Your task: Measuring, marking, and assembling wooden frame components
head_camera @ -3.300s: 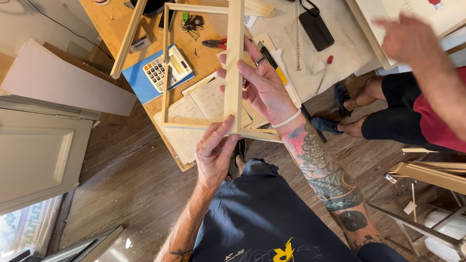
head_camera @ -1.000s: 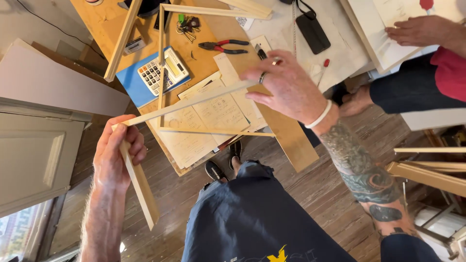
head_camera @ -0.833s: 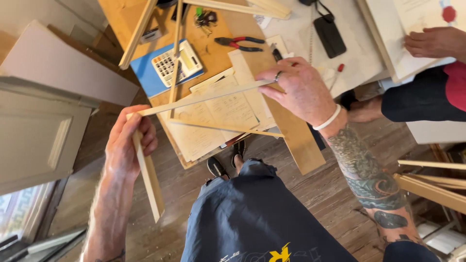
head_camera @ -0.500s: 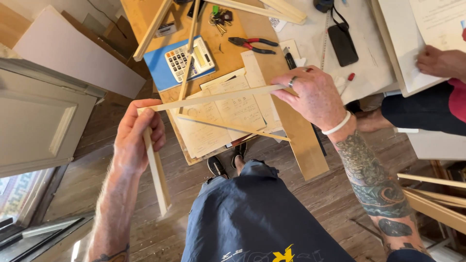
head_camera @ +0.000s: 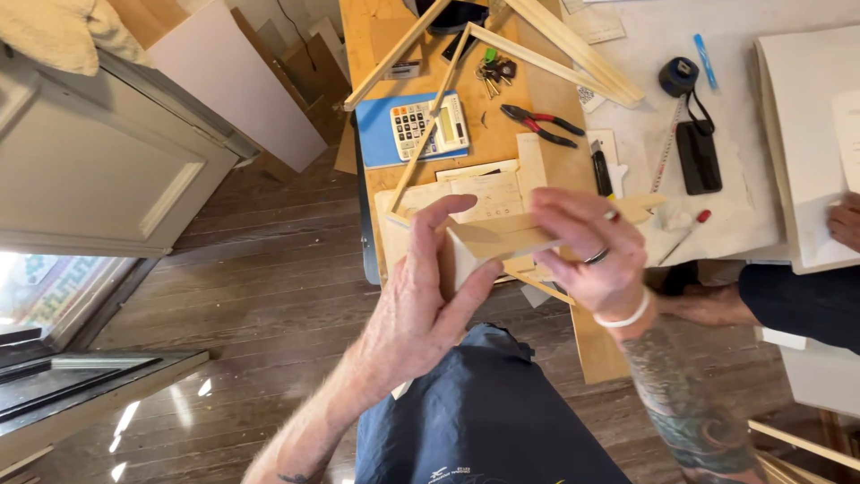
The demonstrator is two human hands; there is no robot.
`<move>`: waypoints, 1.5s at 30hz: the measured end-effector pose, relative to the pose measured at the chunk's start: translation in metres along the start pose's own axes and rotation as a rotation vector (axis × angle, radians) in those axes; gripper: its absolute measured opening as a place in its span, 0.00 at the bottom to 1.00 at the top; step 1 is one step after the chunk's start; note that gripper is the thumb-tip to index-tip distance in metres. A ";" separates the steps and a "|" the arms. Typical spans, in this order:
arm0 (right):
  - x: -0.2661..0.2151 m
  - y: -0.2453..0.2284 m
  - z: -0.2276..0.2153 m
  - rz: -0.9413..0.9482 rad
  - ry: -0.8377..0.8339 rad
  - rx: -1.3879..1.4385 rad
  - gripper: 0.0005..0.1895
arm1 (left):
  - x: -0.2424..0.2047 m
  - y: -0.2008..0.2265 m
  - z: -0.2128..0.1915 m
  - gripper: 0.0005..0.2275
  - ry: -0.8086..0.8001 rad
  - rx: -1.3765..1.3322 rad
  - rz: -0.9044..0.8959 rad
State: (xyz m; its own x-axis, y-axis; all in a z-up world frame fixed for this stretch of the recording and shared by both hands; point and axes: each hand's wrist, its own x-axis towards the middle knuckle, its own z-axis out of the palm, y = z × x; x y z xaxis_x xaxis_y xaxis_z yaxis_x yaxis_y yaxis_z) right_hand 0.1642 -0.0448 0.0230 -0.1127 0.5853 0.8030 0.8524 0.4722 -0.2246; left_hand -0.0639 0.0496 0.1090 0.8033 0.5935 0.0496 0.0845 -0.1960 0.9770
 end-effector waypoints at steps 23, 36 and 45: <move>0.033 -0.043 -0.020 0.045 -0.106 -0.027 0.14 | -0.015 0.012 0.003 0.15 -0.016 -0.068 0.074; 0.069 -0.075 -0.057 -0.168 -0.165 -0.122 0.10 | -0.030 -0.006 -0.008 0.20 -0.130 -0.016 0.238; 0.082 -0.076 -0.064 -0.255 -0.197 -0.144 0.07 | -0.024 -0.015 -0.015 0.20 -0.194 0.033 0.312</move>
State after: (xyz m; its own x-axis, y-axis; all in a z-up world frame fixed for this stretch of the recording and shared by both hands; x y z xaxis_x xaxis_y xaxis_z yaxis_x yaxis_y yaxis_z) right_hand 0.1224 -0.0750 0.1416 -0.4155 0.5833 0.6980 0.8459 0.5299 0.0607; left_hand -0.0933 0.0505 0.0968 0.8901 0.3424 0.3008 -0.1657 -0.3717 0.9135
